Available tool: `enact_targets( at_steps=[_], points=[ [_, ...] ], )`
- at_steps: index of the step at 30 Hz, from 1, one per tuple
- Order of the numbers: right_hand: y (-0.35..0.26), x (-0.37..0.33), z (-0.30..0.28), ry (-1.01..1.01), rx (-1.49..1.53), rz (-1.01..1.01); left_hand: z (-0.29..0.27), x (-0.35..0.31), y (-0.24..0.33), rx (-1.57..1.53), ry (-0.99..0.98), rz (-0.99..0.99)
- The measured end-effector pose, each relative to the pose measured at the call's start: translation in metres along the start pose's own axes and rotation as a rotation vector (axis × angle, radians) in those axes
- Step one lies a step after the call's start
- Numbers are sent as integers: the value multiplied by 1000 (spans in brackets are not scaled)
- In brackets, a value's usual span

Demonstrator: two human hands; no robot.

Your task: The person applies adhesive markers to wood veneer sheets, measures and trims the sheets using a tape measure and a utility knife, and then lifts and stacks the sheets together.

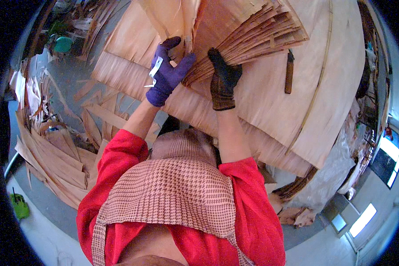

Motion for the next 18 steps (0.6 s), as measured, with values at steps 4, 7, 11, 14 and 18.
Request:
enact_targets(
  at_steps=[4,7,11,14,18],
  points=[
    [5,2,-2,-15,14,50,1,-2,-2,31,16,-25],
    [8,4,-5,-13,36,58,0,-3,-6,-41,-2,-42],
    [7,4,-6,-21,60,46,2,-2,-11,-127,-71,-88],
    [2,3,-5,0,17,45,1,-2,-9,-79,-123,-107],
    [6,3,-7,-19,108,57,4,-5,-19,-152,-95,-109]
  ],
)
Point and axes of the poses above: each hand's wrist, its own x-axis towards the middle knuckle, its own z-axis out of the palm, y = z × x, the point moved 5 cm from there along x, towards the middle knuckle, and after that the axes turned 1 degree about x, right-handed, at the moved point
